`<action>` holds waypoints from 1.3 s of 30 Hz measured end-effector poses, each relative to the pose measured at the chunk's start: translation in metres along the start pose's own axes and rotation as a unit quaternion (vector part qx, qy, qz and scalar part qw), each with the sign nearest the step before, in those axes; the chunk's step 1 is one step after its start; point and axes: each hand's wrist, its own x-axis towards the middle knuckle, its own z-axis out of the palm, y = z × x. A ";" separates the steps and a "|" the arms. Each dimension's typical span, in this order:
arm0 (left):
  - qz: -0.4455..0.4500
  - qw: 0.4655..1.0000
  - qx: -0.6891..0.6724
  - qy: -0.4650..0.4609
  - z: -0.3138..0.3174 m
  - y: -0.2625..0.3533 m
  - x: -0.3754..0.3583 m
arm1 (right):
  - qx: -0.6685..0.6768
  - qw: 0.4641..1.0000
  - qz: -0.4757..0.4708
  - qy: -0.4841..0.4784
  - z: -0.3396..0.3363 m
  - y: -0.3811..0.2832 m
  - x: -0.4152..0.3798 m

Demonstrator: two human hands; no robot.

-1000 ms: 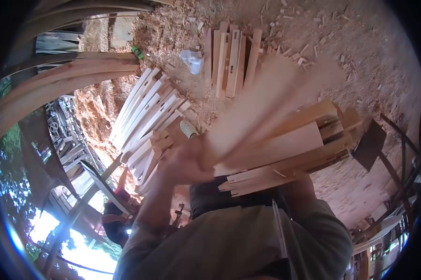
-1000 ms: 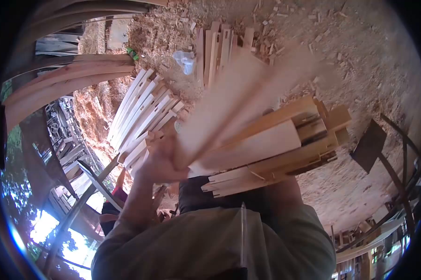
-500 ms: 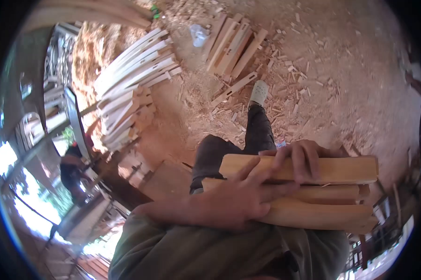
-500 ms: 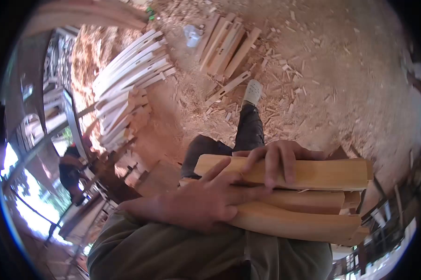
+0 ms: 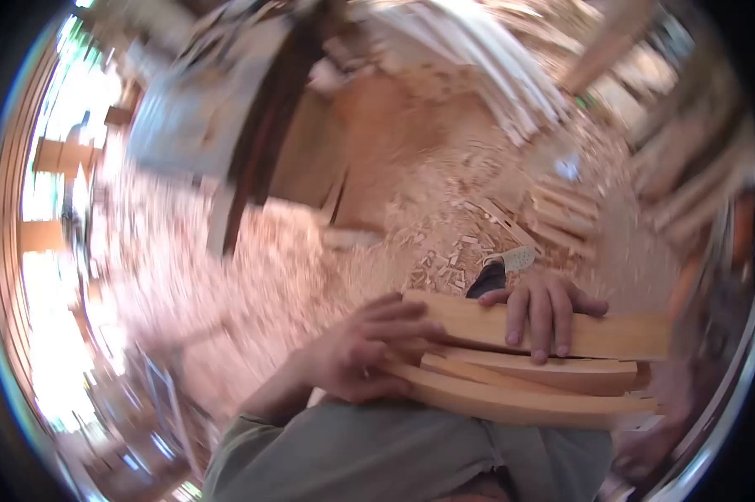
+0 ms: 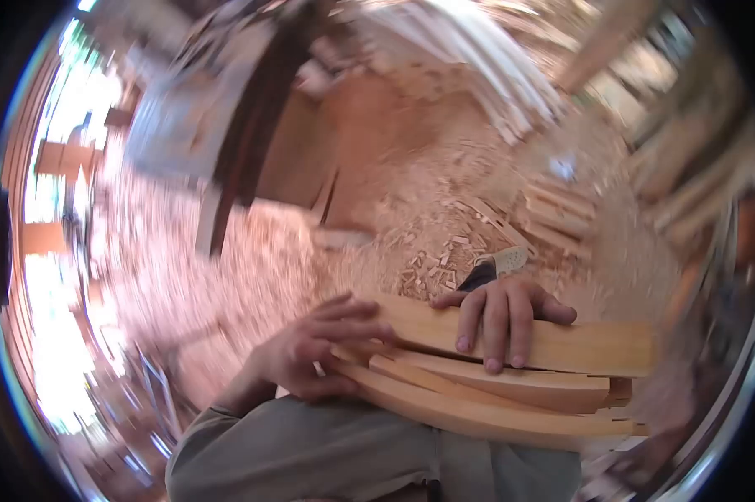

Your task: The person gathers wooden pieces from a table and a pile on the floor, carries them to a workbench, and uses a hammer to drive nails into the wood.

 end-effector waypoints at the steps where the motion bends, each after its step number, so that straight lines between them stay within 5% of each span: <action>1: -0.033 0.996 0.021 0.077 0.008 0.011 -0.058 | 0.030 0.999 0.027 -0.033 -0.001 0.034 0.023; 3: -0.078 0.973 0.070 0.205 0.033 0.027 -0.152 | 0.104 0.986 0.069 -0.107 -0.005 0.110 0.075; 5: -0.017 0.911 -0.013 0.412 0.063 0.041 -0.179 | 0.171 0.971 0.108 -0.123 -0.012 0.151 0.116; 7: -0.068 0.873 -0.007 0.484 0.080 0.073 -0.239 | 0.229 0.951 0.130 -0.163 0.003 0.225 0.157; 9: 0.002 0.792 -0.152 0.591 0.096 0.082 -0.269 | 0.293 0.922 0.175 -0.183 0.007 0.278 0.188; 10: -0.023 0.812 -0.040 0.582 0.088 0.093 -0.289 | 0.311 0.912 0.181 -0.199 0.009 0.305 0.201; 13: 0.040 0.762 -0.011 0.647 0.096 0.102 -0.304 | 0.395 0.870 0.242 -0.167 0.016 0.356 0.224; 17: -0.058 0.717 0.100 0.687 0.077 0.105 -0.352 | 0.460 0.812 0.307 -0.184 0.013 0.468 0.250; 25: -0.200 0.598 0.019 0.776 0.025 0.094 -0.496 | 0.558 0.733 0.284 -0.266 0.000 0.710 0.287; 27: -0.132 0.603 0.021 0.787 0.006 0.099 -0.536 | 0.592 0.718 0.212 -0.298 0.008 0.767 0.312; 29: -0.055 0.552 -0.051 0.830 -0.013 0.103 -0.557 | 0.616 0.699 0.209 -0.297 0.016 0.816 0.337; 31: 0.134 0.505 -0.060 0.850 -0.022 0.091 -0.591 | 0.627 0.675 0.218 -0.322 0.022 0.862 0.359; 33: 0.125 0.466 -0.085 0.872 -0.018 0.102 -0.613 | 0.629 0.669 0.236 -0.316 0.028 0.885 0.371; 35: -0.010 0.435 -0.084 0.896 -0.004 0.102 -0.651 | 0.626 0.661 0.260 -0.321 0.027 0.920 0.390; 39: -0.065 0.376 -0.086 0.921 -0.003 0.090 -0.728 | 0.593 0.674 0.265 -0.351 0.017 0.990 0.416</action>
